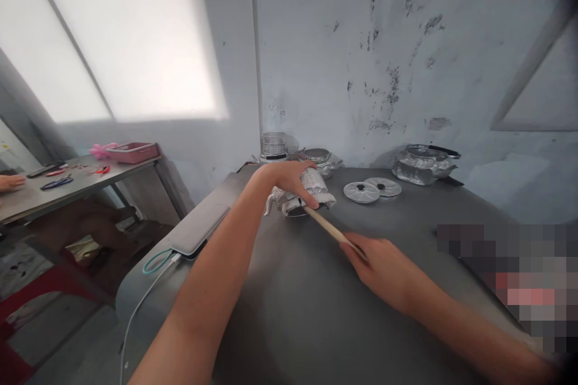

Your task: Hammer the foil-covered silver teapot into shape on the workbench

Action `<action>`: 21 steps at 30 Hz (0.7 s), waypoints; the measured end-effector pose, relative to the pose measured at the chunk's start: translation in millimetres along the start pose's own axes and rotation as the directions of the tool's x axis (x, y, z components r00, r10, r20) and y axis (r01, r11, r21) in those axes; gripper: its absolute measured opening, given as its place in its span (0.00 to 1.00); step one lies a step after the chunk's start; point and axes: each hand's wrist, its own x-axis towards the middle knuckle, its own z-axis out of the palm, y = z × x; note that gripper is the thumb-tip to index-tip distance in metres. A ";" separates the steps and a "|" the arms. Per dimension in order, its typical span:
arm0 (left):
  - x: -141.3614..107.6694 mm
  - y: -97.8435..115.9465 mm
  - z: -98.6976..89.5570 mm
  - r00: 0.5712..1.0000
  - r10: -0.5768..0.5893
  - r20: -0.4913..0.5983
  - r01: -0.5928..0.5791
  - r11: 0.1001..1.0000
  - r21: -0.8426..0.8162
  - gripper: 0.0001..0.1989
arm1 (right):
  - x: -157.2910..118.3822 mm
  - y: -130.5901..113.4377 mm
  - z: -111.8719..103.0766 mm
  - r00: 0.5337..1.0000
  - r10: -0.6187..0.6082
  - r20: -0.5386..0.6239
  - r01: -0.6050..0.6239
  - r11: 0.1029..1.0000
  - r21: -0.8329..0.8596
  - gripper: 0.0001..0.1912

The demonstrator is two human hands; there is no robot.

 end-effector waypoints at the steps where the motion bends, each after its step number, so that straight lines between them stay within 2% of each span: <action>1: -0.3 0.5 -0.1 1.000 0.002 0.002 -0.002 1.000 0.001 0.62 | 0.2 0.1 0.3 1.000 0.001 0.008 -0.001 1.000 0.002 0.19; 16: -2.3 5.6 -1.9 1.000 0.006 0.020 -0.006 1.000 0.000 0.61 | 2.2 2.0 -2.5 0.997 0.053 0.065 -0.052 0.998 -0.019 0.19; 21: -0.1 6.4 -1.1 1.000 0.000 0.020 0.000 1.000 0.000 0.61 | 1.1 2.4 -5.4 0.999 0.045 0.021 -0.045 0.998 -0.035 0.19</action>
